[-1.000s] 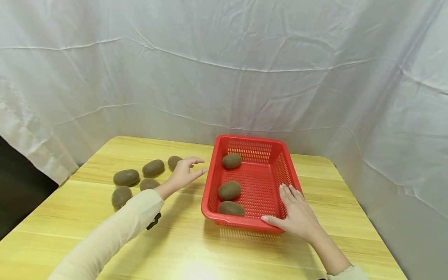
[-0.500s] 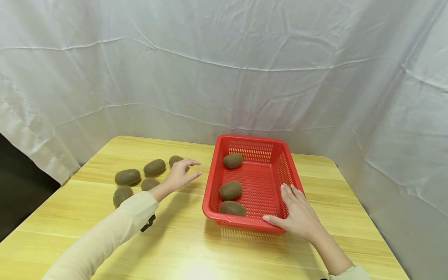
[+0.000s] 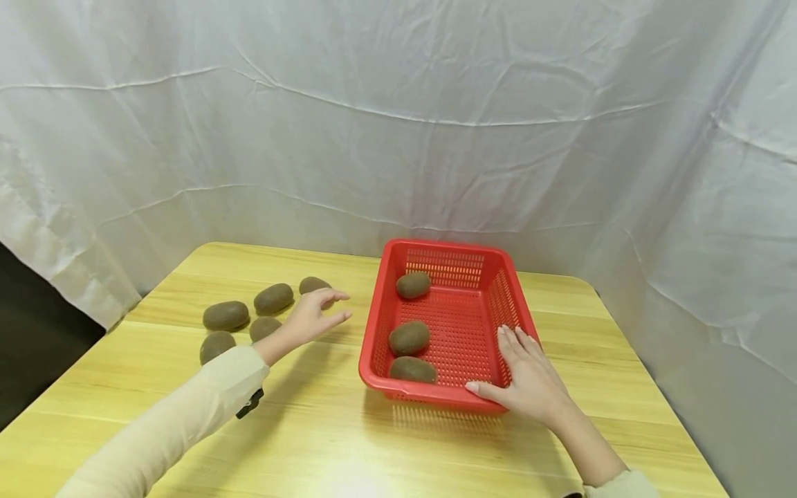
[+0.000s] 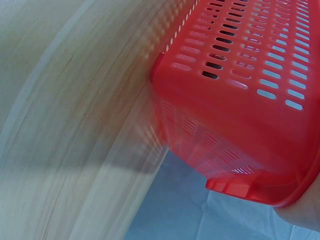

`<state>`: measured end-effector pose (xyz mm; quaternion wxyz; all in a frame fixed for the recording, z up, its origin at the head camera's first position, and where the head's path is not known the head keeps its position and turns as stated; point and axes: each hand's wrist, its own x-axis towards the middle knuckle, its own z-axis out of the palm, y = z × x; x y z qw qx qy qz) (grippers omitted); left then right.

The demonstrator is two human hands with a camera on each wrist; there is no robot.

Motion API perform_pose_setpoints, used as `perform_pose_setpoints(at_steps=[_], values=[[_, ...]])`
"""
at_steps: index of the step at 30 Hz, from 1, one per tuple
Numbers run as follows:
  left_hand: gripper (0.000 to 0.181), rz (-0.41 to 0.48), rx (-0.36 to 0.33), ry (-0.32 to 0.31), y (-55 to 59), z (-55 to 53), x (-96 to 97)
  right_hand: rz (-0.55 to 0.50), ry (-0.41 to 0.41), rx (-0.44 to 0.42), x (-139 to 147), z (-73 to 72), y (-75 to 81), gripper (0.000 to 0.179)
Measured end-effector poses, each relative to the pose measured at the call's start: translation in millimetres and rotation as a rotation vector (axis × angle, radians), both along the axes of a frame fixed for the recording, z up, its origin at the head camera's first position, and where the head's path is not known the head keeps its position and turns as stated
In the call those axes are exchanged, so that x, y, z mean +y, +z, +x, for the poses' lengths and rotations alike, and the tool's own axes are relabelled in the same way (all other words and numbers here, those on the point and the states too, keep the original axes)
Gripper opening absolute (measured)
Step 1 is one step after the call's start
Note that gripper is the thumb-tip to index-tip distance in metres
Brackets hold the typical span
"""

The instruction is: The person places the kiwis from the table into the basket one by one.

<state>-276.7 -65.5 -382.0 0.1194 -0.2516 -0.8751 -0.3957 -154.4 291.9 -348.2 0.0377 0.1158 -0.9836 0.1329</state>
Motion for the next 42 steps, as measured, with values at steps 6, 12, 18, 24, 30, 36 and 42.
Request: perform_pose_setpoints(at_steps=[6,12,18,24,30,36,42], values=[[0.031,-0.019,0.005,-0.007,-0.9,5.1,-6.7,0.009,0.011,0.013,-1.1,-0.2,0.6,0.102],[0.032,-0.035,0.011,-0.017,-0.4,9.2,-13.3,-0.003,0.009,0.007,0.0,-0.6,0.9,0.103],[0.032,-0.057,-0.017,-0.019,-1.4,15.2,-23.4,-0.005,0.017,0.025,0.6,-1.1,0.7,0.103],[0.034,-0.105,-0.027,-0.034,-3.2,20.8,-34.1,0.000,0.016,0.015,0.5,-1.2,0.8,0.103],[0.034,-0.129,-0.003,-0.014,-4.7,22.2,-45.3,0.002,0.011,0.014,0.5,-0.4,1.6,0.103],[0.033,-0.145,0.008,0.001,-6.0,21.2,-58.7,-0.008,0.006,0.004,1.1,-0.1,1.9,0.104],[0.035,-0.168,-0.019,-0.009,-7.5,22.2,-74.8,-0.005,0.008,0.002,1.1,0.0,1.6,0.103]])
